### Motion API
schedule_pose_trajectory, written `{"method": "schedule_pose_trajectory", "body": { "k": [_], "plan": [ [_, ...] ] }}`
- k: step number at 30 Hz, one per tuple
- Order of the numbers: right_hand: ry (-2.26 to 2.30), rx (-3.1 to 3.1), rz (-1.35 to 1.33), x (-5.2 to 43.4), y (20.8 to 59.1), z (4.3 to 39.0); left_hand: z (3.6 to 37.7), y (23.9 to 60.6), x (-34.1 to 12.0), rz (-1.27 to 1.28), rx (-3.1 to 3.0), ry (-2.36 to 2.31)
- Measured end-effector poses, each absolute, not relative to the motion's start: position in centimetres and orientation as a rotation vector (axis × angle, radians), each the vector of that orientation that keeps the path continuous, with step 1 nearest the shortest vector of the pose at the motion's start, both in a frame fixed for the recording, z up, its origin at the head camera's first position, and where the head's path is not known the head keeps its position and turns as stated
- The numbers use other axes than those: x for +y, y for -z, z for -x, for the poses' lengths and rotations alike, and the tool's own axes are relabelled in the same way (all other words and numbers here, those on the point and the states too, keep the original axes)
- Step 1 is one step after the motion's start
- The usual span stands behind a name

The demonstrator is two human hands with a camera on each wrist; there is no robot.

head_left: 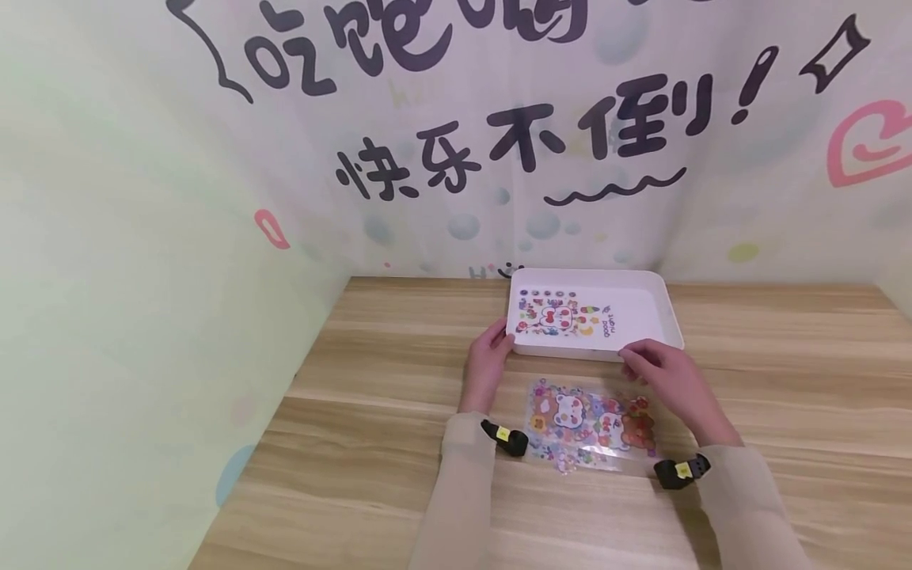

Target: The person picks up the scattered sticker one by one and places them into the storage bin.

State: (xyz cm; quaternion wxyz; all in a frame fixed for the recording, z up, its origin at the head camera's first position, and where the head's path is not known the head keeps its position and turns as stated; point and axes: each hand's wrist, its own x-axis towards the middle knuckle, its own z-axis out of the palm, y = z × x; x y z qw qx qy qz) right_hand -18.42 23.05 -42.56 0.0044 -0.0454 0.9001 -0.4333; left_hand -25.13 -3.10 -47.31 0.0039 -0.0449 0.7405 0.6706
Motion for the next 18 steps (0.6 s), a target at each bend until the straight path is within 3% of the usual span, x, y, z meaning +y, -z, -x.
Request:
{"method": "schedule_pose_trajectory", "body": {
  "k": [18],
  "plan": [
    [1.082,2.755,0.385,23.7,43.8,18.3,25.1,47.1,-3.2,0.146,2.316,-2.096]
  ]
}}
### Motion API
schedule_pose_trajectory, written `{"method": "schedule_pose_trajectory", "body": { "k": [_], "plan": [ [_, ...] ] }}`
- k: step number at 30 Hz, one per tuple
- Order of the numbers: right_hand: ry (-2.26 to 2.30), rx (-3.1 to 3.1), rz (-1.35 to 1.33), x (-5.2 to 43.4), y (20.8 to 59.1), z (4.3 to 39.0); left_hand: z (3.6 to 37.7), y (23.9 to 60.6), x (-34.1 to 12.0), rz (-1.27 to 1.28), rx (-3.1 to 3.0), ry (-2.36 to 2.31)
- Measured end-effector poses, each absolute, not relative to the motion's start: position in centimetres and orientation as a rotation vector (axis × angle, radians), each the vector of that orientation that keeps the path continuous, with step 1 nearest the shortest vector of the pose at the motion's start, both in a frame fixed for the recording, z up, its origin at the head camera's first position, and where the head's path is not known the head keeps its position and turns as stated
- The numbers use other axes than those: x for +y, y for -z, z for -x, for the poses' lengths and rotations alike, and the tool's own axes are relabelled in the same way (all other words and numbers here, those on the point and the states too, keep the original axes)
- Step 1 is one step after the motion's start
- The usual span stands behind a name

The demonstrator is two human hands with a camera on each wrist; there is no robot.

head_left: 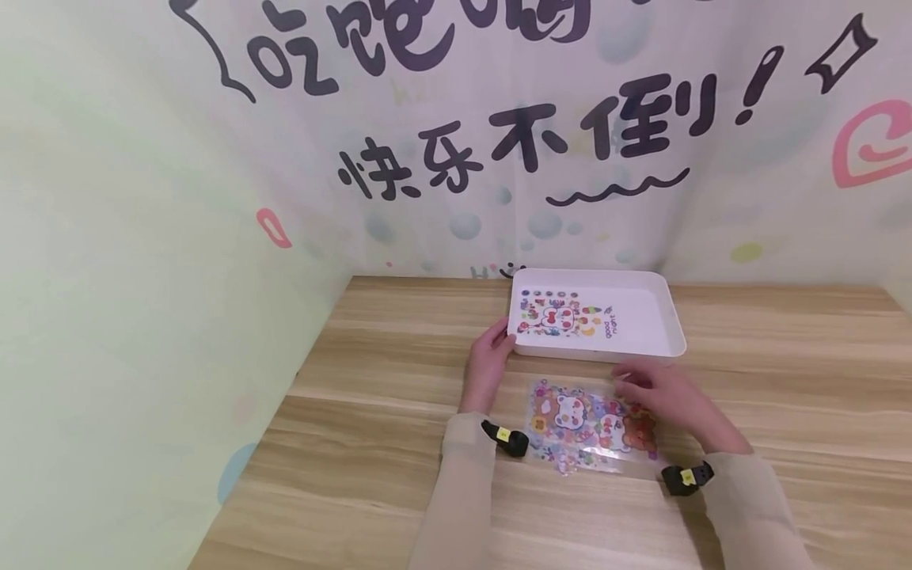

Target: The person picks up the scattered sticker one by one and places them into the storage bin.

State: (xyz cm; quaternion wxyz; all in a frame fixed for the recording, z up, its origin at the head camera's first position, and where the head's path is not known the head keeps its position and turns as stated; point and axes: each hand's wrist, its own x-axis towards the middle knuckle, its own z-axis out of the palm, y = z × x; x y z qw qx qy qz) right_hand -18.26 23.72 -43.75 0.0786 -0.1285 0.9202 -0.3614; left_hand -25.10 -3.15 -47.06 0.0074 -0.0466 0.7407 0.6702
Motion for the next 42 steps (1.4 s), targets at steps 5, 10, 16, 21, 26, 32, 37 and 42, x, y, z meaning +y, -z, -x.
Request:
{"method": "schedule_pose_trajectory", "body": {
  "k": [5,10,16,21,26,32,37,42],
  "plan": [
    [1.051,2.760,0.394,23.3,43.8,18.2,25.0,47.0,-3.2,0.138,2.320,-2.088],
    [1.037,2.771,0.389,22.9,43.7,18.2,25.0,47.1,-3.3,0.134,2.311,-2.096],
    [0.858,2.852,0.362,22.4,44.0,18.2,25.1,47.2,-3.3,0.122,2.301,-2.116],
    [0.774,2.892,0.354,21.9,44.0,17.9,24.9,47.0,-3.3,0.129,2.304,-2.101],
    [0.721,2.902,0.357,21.6,43.7,17.7,25.0,47.1,-3.2,0.087,2.280,-2.167],
    [0.715,2.888,0.318,21.4,43.3,17.6,25.1,47.1,-3.1,0.093,2.299,-2.160],
    [0.736,2.859,0.313,21.4,43.3,17.6,25.1,47.2,-3.0,0.089,2.305,-2.157],
    [0.749,2.851,0.331,21.4,43.3,17.7,25.1,47.2,-3.1,0.082,2.314,-2.148]
  ]
}}
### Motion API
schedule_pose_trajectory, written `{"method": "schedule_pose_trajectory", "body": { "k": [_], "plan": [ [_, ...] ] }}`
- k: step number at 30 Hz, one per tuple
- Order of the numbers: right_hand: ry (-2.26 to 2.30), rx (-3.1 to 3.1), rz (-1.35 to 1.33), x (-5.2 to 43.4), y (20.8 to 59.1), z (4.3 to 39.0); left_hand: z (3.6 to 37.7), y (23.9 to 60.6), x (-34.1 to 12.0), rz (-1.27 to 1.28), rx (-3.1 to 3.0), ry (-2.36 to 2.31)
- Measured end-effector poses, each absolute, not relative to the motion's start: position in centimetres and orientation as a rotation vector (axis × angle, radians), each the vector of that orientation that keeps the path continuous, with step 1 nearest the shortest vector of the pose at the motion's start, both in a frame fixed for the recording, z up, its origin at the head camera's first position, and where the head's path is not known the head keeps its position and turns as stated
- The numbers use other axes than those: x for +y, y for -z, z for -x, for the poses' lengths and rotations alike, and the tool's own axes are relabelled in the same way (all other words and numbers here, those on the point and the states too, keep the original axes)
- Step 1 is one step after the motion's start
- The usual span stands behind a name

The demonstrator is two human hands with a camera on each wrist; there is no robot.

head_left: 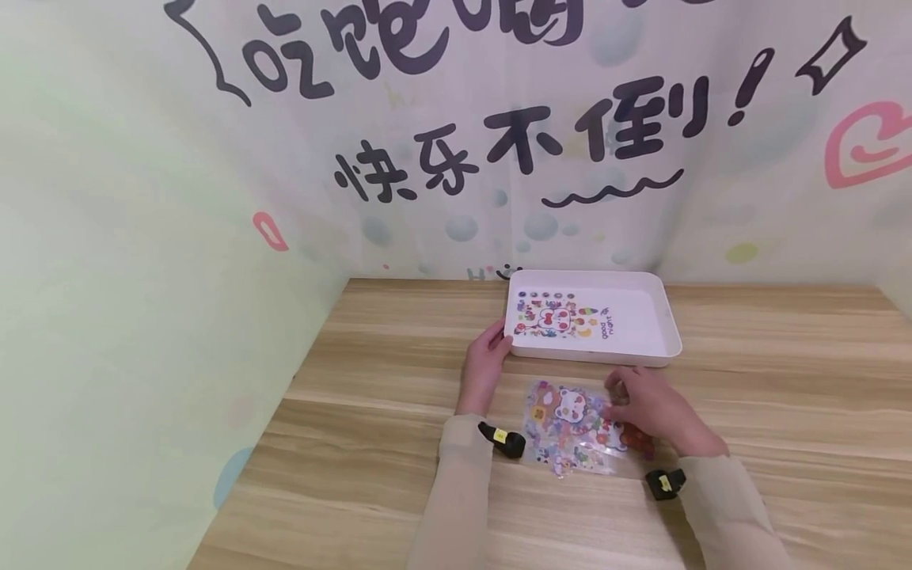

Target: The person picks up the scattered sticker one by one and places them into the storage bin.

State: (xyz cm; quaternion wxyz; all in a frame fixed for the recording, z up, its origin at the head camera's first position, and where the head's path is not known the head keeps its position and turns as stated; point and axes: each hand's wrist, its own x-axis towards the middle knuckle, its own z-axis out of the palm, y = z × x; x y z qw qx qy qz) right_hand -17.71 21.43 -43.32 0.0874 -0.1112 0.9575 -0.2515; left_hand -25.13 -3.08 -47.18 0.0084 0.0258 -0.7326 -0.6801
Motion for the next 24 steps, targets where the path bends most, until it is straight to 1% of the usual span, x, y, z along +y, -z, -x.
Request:
{"method": "schedule_pose_trajectory", "body": {
  "k": [15,24],
  "plan": [
    [0.713,2.878,0.294,21.44,43.75,17.59,25.00,47.03,-3.07,-0.089,-2.317,2.095],
    [0.727,2.867,0.262,21.61,43.36,17.54,25.04,47.15,-3.00,-0.105,-2.330,2.087]
  ]
}}
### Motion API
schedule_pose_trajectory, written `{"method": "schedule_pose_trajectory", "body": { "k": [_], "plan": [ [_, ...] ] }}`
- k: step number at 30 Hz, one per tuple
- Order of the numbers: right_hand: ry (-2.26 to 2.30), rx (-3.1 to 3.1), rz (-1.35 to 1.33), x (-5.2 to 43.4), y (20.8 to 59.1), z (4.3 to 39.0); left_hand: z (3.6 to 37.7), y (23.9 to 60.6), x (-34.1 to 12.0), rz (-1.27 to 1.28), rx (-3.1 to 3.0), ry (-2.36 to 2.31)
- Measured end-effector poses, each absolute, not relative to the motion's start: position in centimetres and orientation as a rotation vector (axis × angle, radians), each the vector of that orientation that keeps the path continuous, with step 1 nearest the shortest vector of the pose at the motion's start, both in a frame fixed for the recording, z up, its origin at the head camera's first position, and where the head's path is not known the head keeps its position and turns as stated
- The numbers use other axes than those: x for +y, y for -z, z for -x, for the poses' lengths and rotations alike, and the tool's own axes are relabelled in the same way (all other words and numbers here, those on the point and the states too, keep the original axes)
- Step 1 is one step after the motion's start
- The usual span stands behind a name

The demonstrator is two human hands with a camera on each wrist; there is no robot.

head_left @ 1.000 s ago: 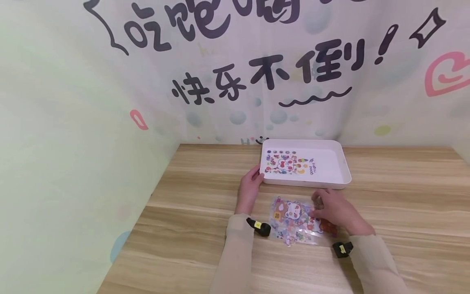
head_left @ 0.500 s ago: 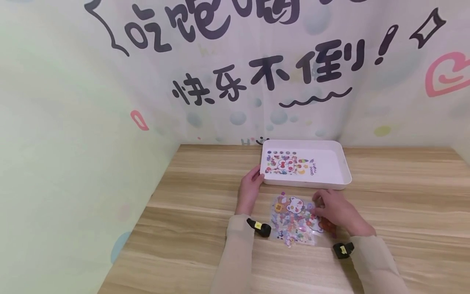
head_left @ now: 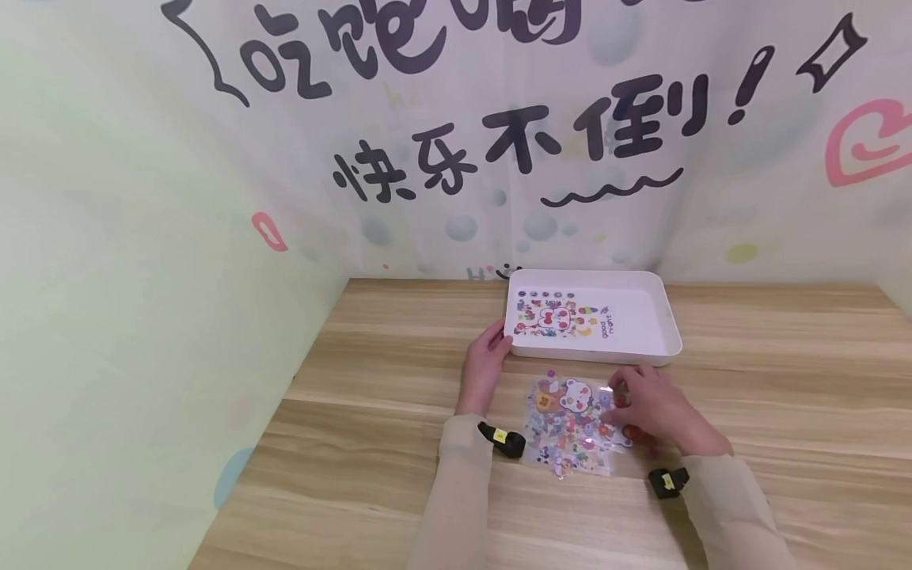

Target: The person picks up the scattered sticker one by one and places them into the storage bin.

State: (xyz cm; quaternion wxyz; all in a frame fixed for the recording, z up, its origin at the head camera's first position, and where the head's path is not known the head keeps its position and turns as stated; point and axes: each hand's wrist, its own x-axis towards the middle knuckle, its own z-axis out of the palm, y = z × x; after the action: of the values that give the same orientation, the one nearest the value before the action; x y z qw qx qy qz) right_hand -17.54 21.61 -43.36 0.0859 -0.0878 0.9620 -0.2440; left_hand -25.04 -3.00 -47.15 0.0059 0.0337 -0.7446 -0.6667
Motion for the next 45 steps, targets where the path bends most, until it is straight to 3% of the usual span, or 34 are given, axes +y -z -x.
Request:
{"method": "schedule_pose_trajectory", "body": {
  "k": [14,32,45],
  "plan": [
    [0.789,2.850,0.312,22.1,43.7,18.0,25.2,47.2,-2.9,-0.109,-2.322,2.104],
    [1.270,2.453,0.315,25.2,44.1,18.8,25.6,46.9,-2.9,-0.083,-2.342,2.091],
    [1.213,2.480,0.317,25.9,44.7,19.1,25.6,46.7,-3.0,-0.107,-2.338,2.121]
  ]
}}
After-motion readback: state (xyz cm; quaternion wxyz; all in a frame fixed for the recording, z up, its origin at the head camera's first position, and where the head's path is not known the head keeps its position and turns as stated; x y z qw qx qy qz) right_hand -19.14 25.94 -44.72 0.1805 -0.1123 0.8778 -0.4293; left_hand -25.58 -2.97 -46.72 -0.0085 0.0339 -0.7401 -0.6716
